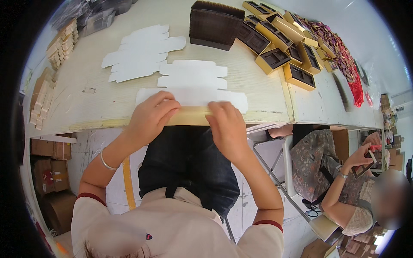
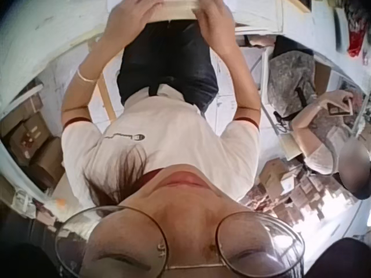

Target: The person assembles small rectangular boxes from flat white cardboard pieces. They fold the cardboard into box shapes, insert dark brown plastic trays, and place the completed boxes on the table. The process is repeated multiple times.

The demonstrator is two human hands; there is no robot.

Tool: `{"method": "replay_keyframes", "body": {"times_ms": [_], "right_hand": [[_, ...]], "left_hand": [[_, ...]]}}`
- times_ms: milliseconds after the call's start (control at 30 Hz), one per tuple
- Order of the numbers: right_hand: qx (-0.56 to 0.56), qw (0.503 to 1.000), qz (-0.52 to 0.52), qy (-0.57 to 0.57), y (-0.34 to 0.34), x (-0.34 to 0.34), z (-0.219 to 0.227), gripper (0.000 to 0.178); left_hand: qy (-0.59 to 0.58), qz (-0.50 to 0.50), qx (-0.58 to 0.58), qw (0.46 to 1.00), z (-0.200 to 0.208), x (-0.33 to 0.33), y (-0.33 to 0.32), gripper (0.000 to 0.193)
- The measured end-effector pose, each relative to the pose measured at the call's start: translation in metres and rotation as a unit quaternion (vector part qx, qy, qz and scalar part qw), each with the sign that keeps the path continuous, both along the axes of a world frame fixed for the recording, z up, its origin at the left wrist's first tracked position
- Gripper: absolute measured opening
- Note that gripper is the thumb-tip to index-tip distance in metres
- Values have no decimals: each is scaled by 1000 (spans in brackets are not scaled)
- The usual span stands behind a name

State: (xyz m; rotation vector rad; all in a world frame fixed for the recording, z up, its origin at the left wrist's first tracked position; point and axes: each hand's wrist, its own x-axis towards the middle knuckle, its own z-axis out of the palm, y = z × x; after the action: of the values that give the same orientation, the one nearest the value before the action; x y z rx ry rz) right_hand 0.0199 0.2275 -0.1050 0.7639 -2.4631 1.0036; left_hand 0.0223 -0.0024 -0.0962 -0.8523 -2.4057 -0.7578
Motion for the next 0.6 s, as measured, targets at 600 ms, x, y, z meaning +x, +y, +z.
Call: {"method": "replay_keyframes", "body": {"times_ms": [600], "right_hand": [[137,976,108,-134,-13,-37,42,5]], "left_hand": [[-85,-11,-99,991,12,-37,-5,12]]}}
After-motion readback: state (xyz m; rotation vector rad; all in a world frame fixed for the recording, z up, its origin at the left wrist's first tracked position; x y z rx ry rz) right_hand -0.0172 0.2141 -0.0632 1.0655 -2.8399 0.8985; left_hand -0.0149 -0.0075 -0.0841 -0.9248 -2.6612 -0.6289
